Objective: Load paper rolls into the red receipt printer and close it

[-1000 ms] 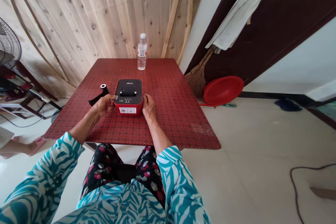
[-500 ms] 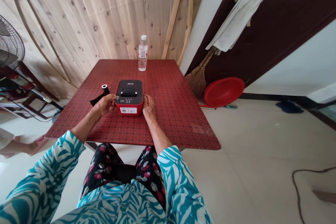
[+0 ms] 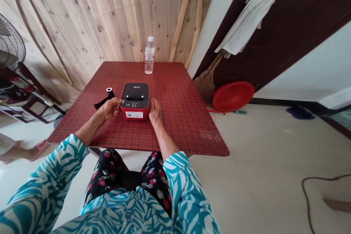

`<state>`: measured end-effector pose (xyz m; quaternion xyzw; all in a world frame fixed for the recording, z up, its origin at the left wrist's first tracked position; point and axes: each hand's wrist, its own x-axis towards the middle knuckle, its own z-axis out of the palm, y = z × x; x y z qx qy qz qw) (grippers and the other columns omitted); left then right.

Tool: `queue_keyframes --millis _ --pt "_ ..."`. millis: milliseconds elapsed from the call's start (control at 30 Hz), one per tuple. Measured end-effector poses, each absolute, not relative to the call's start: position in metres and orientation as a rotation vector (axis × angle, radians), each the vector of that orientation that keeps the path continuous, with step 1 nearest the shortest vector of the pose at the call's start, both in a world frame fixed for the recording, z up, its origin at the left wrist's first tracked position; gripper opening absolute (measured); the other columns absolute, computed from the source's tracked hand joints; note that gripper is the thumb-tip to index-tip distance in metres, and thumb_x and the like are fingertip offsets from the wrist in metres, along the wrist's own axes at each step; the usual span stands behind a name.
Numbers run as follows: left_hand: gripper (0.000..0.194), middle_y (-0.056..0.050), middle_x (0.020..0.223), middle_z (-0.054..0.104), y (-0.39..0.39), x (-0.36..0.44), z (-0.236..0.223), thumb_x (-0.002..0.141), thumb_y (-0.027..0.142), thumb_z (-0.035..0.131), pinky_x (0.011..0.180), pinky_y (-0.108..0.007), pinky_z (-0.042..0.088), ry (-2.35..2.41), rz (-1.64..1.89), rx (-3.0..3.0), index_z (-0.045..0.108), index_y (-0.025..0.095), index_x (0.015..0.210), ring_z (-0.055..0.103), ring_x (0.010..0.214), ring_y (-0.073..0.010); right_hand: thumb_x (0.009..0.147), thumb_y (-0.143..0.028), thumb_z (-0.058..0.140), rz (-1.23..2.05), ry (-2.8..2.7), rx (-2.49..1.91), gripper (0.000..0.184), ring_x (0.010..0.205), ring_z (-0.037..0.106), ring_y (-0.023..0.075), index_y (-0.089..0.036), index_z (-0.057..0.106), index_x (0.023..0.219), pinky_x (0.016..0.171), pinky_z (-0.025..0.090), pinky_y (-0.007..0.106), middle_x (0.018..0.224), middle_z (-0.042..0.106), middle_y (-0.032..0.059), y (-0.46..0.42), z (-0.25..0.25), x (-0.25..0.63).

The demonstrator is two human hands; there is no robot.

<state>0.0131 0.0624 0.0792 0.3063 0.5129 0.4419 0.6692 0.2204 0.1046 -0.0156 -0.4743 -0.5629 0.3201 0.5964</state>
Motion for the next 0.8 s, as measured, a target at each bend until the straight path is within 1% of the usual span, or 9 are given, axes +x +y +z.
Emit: queue_keyframes --millis 200,367,467,533,600,667,733,800 --pt "0.025 0.003 0.036 0.039 0.062 0.014 0.079 0.068 0.023 0.055 0.033 -0.020 0.021 1.179 1.011 0.778 0.042 0.018 0.047 0.035 0.028 -0.0074 0.089 -0.058 0.040 0.757 -1.308 -1.113 0.046 0.099 0.066 0.0230 -0.022 0.068 0.097 0.093 0.049 0.040 0.101 0.073 0.0077 0.103 -0.013 0.220" --pt "0.031 0.003 0.038 0.040 0.059 0.010 0.077 0.068 0.032 0.060 0.033 -0.021 0.023 1.206 1.014 0.902 0.042 0.018 0.047 0.037 0.030 -0.0074 0.088 -0.058 0.042 0.773 -1.308 -1.110 0.046 0.100 0.066 0.0238 -0.022 0.068 0.097 0.094 0.049 0.041 0.103 0.073 0.0081 0.103 -0.012 0.220" --pt "0.032 0.004 0.042 0.043 0.061 0.005 0.076 0.068 0.040 0.063 0.034 -0.021 0.024 1.215 1.036 1.019 0.046 0.018 0.052 0.039 0.032 -0.0075 0.088 -0.057 0.043 0.768 -1.311 -1.100 0.045 0.101 0.066 0.0234 -0.022 0.068 0.099 0.093 0.048 0.040 0.103 0.073 0.0077 0.103 -0.012 0.221" --pt "0.033 0.004 0.046 0.046 0.067 0.001 0.080 0.070 0.045 0.064 0.036 -0.020 0.025 1.264 1.132 1.125 0.049 0.018 0.059 0.039 0.035 -0.0071 0.088 -0.057 0.043 0.766 -1.320 -1.097 0.044 0.099 0.065 0.0230 -0.022 0.068 0.099 0.093 0.048 0.040 0.102 0.073 0.0072 0.103 -0.012 0.221" --pt "0.027 0.004 0.052 0.052 0.077 -0.003 0.086 0.074 0.043 0.064 0.040 -0.019 0.029 1.384 1.278 1.304 0.057 0.017 0.069 0.041 0.040 -0.0071 0.089 -0.056 0.042 0.762 -1.334 -1.084 0.043 0.098 0.065 0.0226 -0.023 0.068 0.098 0.092 0.048 0.039 0.101 0.074 0.0068 0.103 -0.012 0.222" --pt "0.020 0.002 0.062 0.062 0.091 -0.005 0.094 0.077 0.036 0.064 0.049 -0.019 0.038 1.520 1.351 1.568 0.066 0.016 0.080 0.049 0.051 -0.0087 0.089 -0.056 0.042 0.754 -1.341 -1.076 0.042 0.098 0.065 0.0225 -0.024 0.068 0.099 0.091 0.048 0.039 0.101 0.074 0.0066 0.103 -0.012 0.221" --pt "0.019 -0.002 0.077 0.070 0.106 -0.005 0.103 0.077 0.030 0.065 0.063 -0.022 0.046 1.608 1.261 1.849 0.072 0.016 0.088 0.058 0.065 -0.0118 0.089 -0.054 0.042 0.746 -1.339 -1.081 0.041 0.098 0.064 0.0227 -0.024 0.068 0.098 0.092 0.048 0.040 0.101 0.073 0.0065 0.103 -0.012 0.221" --pt "0.019 -0.004 0.086 0.074 0.120 -0.002 0.110 0.077 0.026 0.065 0.073 -0.025 0.049 1.643 1.069 2.075 0.076 0.017 0.090 0.063 0.075 -0.0151 0.089 -0.053 0.043 0.753 -1.341 -1.085 0.040 0.098 0.064 0.0230 -0.024 0.068 0.099 0.093 0.048 0.041 0.101 0.073 0.0065 0.103 -0.011 0.221"
